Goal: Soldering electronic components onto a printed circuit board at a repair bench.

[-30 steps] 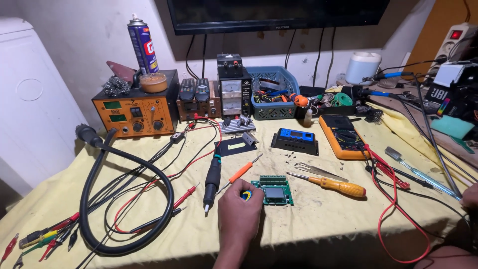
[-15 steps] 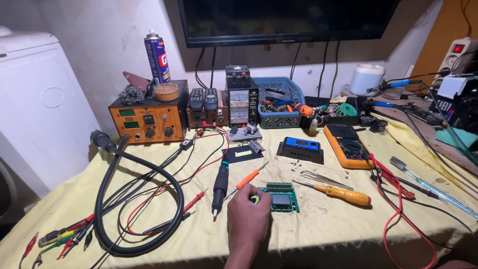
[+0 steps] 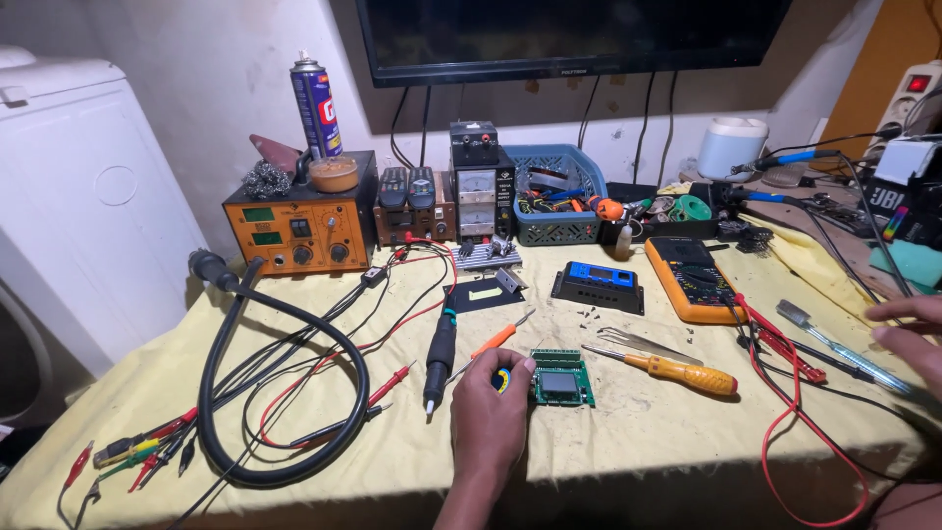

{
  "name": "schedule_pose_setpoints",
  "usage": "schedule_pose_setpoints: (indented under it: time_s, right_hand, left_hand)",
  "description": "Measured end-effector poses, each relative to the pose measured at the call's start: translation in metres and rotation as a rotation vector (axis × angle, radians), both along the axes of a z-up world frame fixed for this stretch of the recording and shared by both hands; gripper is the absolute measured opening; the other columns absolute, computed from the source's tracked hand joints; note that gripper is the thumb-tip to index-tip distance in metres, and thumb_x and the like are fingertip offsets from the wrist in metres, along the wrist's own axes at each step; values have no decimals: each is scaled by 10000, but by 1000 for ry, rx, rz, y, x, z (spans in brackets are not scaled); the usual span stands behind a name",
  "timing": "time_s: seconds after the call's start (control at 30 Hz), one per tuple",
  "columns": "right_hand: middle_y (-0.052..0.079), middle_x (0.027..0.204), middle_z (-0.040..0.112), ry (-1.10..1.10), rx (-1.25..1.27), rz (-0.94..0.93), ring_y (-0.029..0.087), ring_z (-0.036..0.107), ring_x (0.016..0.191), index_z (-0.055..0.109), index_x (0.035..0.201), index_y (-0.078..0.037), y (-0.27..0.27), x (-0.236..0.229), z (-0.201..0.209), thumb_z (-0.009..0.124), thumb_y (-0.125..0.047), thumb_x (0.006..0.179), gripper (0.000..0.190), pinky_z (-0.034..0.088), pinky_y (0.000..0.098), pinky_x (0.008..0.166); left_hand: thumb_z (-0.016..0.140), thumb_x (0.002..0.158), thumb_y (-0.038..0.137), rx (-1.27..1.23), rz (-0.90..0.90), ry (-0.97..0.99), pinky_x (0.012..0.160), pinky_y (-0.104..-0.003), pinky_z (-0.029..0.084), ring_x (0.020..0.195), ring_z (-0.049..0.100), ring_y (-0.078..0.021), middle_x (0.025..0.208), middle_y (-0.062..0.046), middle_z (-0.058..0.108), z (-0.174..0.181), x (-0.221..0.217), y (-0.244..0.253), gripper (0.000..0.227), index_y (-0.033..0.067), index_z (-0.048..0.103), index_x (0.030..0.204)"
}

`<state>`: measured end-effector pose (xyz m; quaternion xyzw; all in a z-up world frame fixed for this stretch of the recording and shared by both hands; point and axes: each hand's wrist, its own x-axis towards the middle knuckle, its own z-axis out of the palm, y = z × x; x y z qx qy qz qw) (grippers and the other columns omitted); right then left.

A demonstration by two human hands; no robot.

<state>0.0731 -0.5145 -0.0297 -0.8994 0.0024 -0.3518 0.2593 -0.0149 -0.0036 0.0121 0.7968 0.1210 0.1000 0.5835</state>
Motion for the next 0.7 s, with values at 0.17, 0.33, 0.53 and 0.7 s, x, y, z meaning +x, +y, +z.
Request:
schedule_pose_setpoints:
  time_s: [0.17, 0.33, 0.53, 0.7]
  right_hand:
    - [30, 1304, 750, 379, 156, 2, 248, 695, 1047, 830, 1137, -152, 211, -77, 89, 692, -207, 935, 250, 504, 418, 951]
    - [-15, 1151, 848, 521, 315, 208, 175, 713, 936, 855, 1132, -162, 299, -92, 86, 692, -264, 911, 293, 517, 312, 893]
    - [119, 892, 725, 659, 801, 697, 177, 630, 689, 812, 1211, 0, 365, -110, 62, 607, -201, 969, 375, 566, 308, 604]
    - [103, 799, 737, 598, 798, 583, 174, 700, 676, 822, 1191, -58, 378, -112, 53, 573, -140, 1004, 322, 527, 271, 616]
  left_hand:
    - [649, 924, 369, -154, 20, -74, 825, -289, 491, 950, 661, -107, 990, 66, 753, 11, -9, 5, 198, 188, 721, 892]
    - [617, 816, 646, -108, -40, -163, 890, -318, 506, 1044, 752, -145, 970, 28, 735, -6, -2, 4, 532, 150, 776, 709]
    - [481, 870, 677, -67, -139, -256, 680, -307, 436, 730, 585, -154, 716, -25, 564, -10, -2, 0, 663, 86, 704, 672]
    - [381, 922, 693, 42, -200, -296, 672, -345, 426, 721, 551, -182, 720, -43, 518, -16, 4, -1, 682, 90, 547, 649]
